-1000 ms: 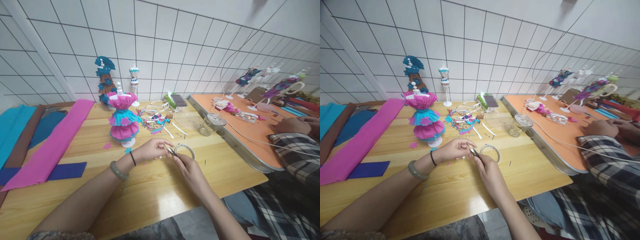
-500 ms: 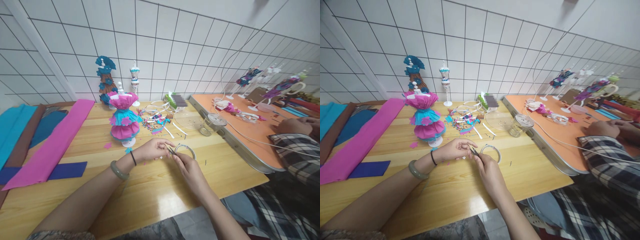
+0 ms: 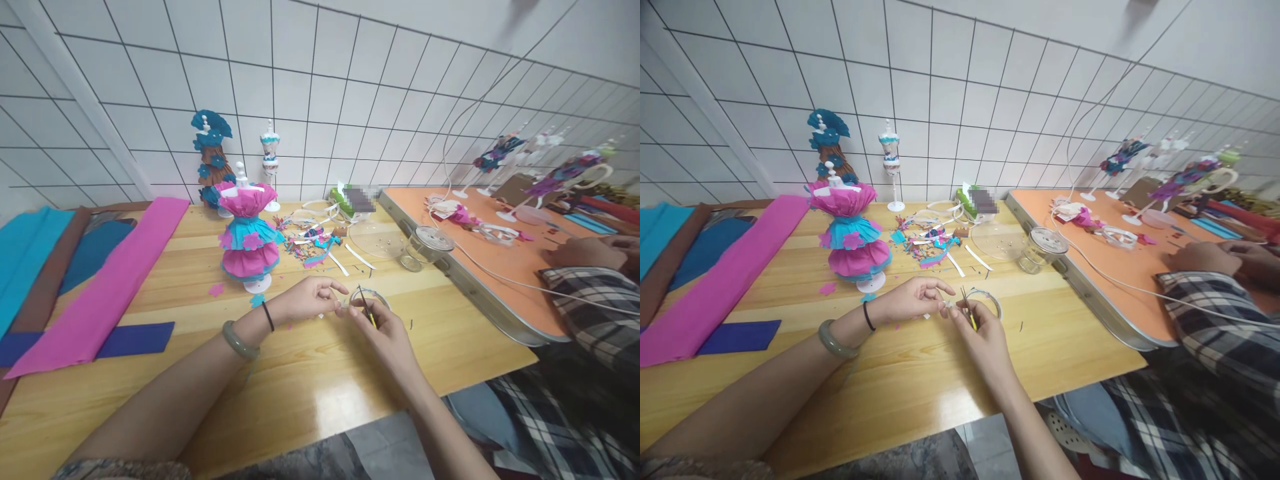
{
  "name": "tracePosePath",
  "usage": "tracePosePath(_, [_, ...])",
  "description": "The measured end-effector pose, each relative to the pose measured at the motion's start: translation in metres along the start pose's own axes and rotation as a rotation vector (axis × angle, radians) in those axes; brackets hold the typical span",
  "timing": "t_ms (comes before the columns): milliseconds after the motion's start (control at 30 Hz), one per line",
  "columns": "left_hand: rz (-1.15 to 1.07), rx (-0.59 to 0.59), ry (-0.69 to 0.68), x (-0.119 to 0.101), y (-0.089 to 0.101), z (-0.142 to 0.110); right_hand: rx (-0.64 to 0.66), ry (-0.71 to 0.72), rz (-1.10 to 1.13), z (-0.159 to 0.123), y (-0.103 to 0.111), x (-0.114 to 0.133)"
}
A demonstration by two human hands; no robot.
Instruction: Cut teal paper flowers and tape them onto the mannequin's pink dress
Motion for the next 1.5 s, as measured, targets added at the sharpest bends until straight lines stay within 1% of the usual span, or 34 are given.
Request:
tracePosePath(100, [-0.011, 0.012, -0.017, 0.001, -0.001, 0.0, 0.005, 0.064, -0.023, 0.005, -0.006, 0.0])
tracePosePath(233, [-0.001, 0.036, -0.023, 0.0, -0.001, 0.0, 0.006, 0.1, -0.06, 0.009, -0.009, -0.001])
tracePosePath(433, [0.037, 0.023, 0.0, 0.0, -0.001, 0.0, 0.003, 0.104, -0.094, 0.01, -0.009, -0.001])
tracePosePath(667, [-0.001, 0.068, 0.079, -0.002, -0.002, -0.002, -0.032, 0.085, -0.026, 0.012, -0.009, -0.006])
tracePosePath(733, [-0.017, 0.075, 0.093, -0.002, -0.002, -0.002, -0.003, 0.016, 0.062, 0.012, -0.007, -0.006])
tracePosePath(867, [-0.055, 0.073, 0.092, 0.0, 0.0, 0.0, 0.144, -0.287, 0.404, 0.013, -0.004, -0.008])
tracePosePath(900, [-0.063, 0.074, 0.091, 0.001, 0.0, 0.001, 0.167, -0.333, 0.476, 0.012, -0.003, -0.008])
tracePosePath(967, [-0.077, 0.067, 0.091, 0.003, 0.001, 0.002, 0.176, -0.35, 0.531, 0.01, -0.001, -0.009])
tracePosePath(1000, [-0.082, 0.062, 0.091, 0.003, 0.001, 0.002, 0.17, -0.337, 0.51, 0.008, 0.0, -0.01])
tracePosePath(1067, [-0.089, 0.049, 0.09, 0.004, 0.002, 0.003, 0.16, -0.28, 0.395, 0.003, 0.001, -0.013])
tracePosePath(1200, [-0.094, 0.029, 0.072, 0.003, 0.003, 0.002, 0.168, -0.091, 0.08, -0.008, 0.002, -0.014])
tracePosePath(1267, [-0.088, 0.023, 0.057, 0.003, 0.004, 0.002, 0.186, -0.023, -0.024, -0.012, 0.003, -0.014])
tracePosePath(1500, [-0.036, 0.017, 0.059, 0.005, 0.004, 0.002, 0.221, 0.0, -0.152, -0.007, 0.003, -0.011])
Point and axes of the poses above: each hand's wrist, its own z-axis towards the middle knuckle, its own y-axis out of the back of the hand, x = y × z, the point moved 1 cm from there along z, towards the middle knuckle, and after that the axes turned 5 degrees about y, right-handed, at the moved point
